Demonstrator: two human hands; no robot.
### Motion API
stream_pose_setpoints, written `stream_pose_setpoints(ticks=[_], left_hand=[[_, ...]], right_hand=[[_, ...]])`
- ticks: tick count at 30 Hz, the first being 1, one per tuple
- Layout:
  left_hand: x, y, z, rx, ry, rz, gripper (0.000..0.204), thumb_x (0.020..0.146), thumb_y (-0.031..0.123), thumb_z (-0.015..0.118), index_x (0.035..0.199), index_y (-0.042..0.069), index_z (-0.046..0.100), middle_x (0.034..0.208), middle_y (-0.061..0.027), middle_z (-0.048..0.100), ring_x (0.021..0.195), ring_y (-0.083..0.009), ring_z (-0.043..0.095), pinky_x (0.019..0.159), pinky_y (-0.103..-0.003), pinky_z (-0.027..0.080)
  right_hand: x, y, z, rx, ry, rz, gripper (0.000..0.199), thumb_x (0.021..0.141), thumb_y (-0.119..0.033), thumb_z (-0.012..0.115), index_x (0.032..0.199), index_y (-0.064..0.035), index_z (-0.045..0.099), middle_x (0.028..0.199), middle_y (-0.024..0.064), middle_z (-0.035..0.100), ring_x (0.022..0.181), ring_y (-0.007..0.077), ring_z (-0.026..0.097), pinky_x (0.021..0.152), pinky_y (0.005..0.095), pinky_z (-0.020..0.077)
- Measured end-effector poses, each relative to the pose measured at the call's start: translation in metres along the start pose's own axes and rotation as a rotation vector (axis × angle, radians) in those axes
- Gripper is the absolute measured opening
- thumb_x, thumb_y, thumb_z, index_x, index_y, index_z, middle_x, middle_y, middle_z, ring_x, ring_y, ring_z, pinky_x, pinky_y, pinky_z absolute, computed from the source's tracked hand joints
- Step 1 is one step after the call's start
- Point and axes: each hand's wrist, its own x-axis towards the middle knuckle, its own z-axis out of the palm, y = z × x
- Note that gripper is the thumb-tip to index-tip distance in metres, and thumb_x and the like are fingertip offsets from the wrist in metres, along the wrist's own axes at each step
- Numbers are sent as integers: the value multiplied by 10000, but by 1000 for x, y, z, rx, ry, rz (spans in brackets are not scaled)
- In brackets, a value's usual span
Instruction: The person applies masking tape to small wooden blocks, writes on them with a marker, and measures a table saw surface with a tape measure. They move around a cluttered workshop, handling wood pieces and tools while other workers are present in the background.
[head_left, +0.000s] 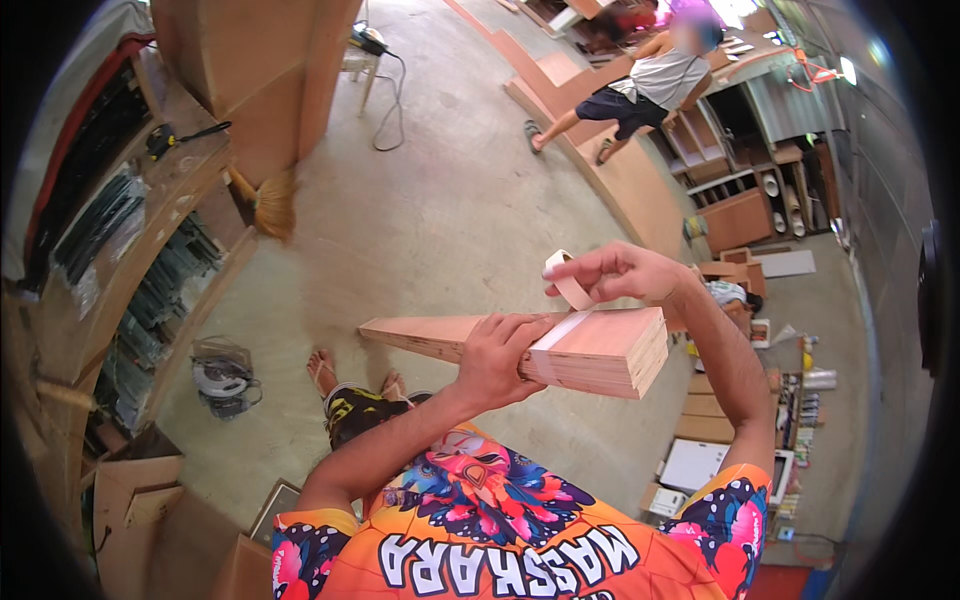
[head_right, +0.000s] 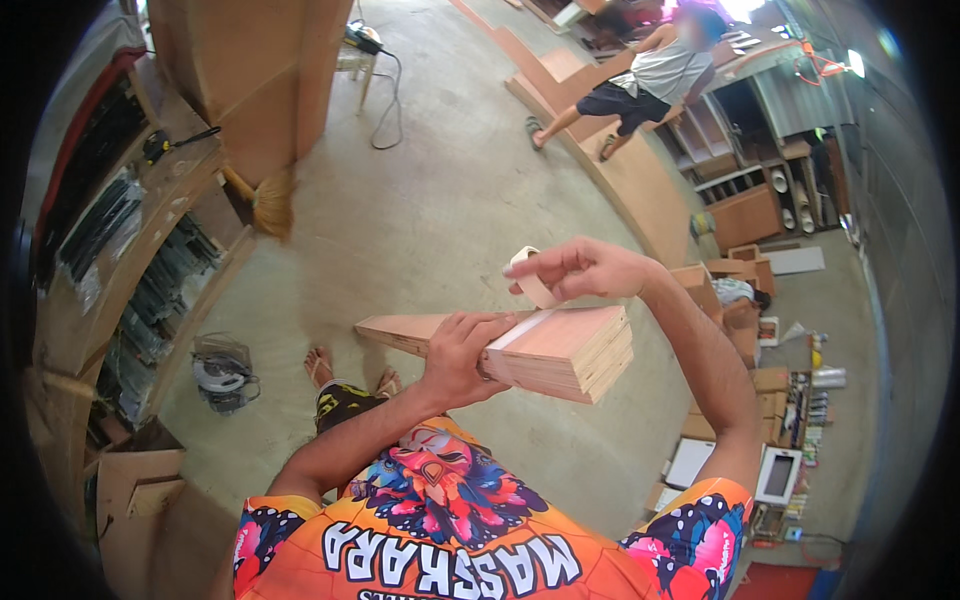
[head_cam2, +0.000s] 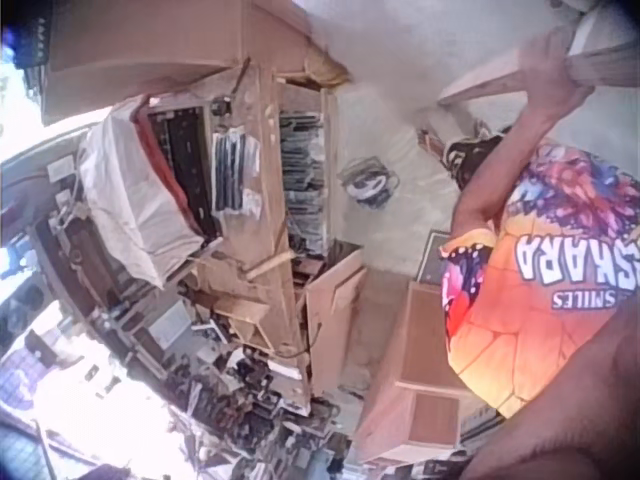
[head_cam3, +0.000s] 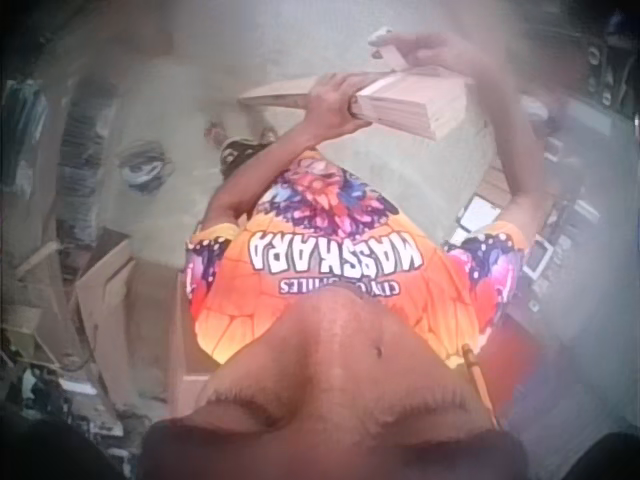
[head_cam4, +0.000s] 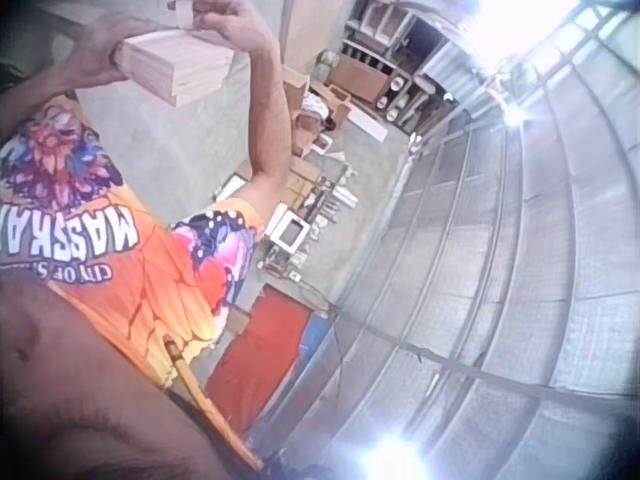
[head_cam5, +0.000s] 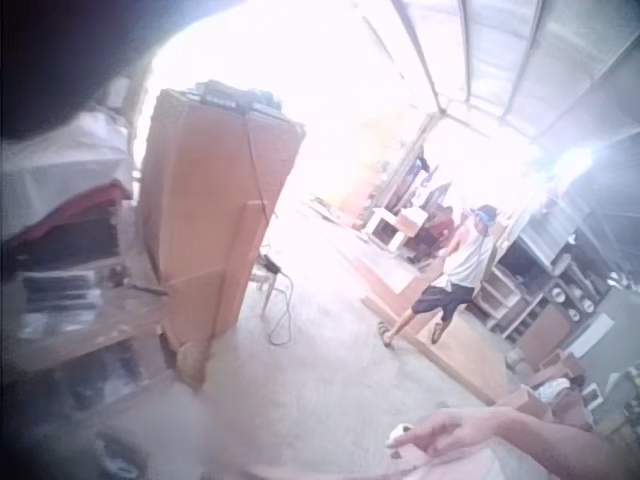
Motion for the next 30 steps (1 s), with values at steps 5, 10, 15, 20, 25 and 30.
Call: stream_pose_setpoints(ticks=[5,10,15,20,25,30], left_hand=[[11,-7,-4,-39,-15,18,743,594,216,896,1285,118,643,1216,-64,668,992,-297,627,877,-441,520],[18,-15,-3,-63,-14,7,760,577,157,884,1294,109,637,1173,-76,671,982,-320,624,866,-454,518],[34,-27,-1,-41,-15,-3,737,565,132,862,1266,113,638,1144,-68,665,964,-323,616,856,-450,514],[40,-22,7,-51,-52,-32,675,593,133,854,1234,125,644,1134,-76,662,966,-318,617,856,-451,513],[59,-49,17,-40,9,-22,644,665,135,848,1262,117,607,1120,-84,646,956,-312,620,846,-443,502],[81,-43,-12,-27,-1,32,631,724,141,846,1289,105,569,1141,-86,639,983,-320,624,871,-442,500]], right_hand=[[22,-46,16,-296,254,122,588,787,-59,730,1370,-39,655,793,55,692,770,109,635,702,293,475],[36,-64,31,-516,537,117,445,718,-144,731,1155,-70,770,815,147,748,746,231,698,726,382,533],[63,-102,35,-638,687,102,350,763,-96,728,1108,-60,781,802,104,763,701,145,689,697,313,556],[80,-107,59,-570,751,31,260,762,-81,696,1006,-76,785,725,84,731,644,137,679,644,309,546],[88,-138,131,-595,789,-203,187,792,-42,664,943,-86,763,674,103,671,616,238,675,627,346,545],[74,-91,190,-730,923,-427,164,822,-66,677,982,-95,703,707,110,662,667,313,682,608,436,537]])
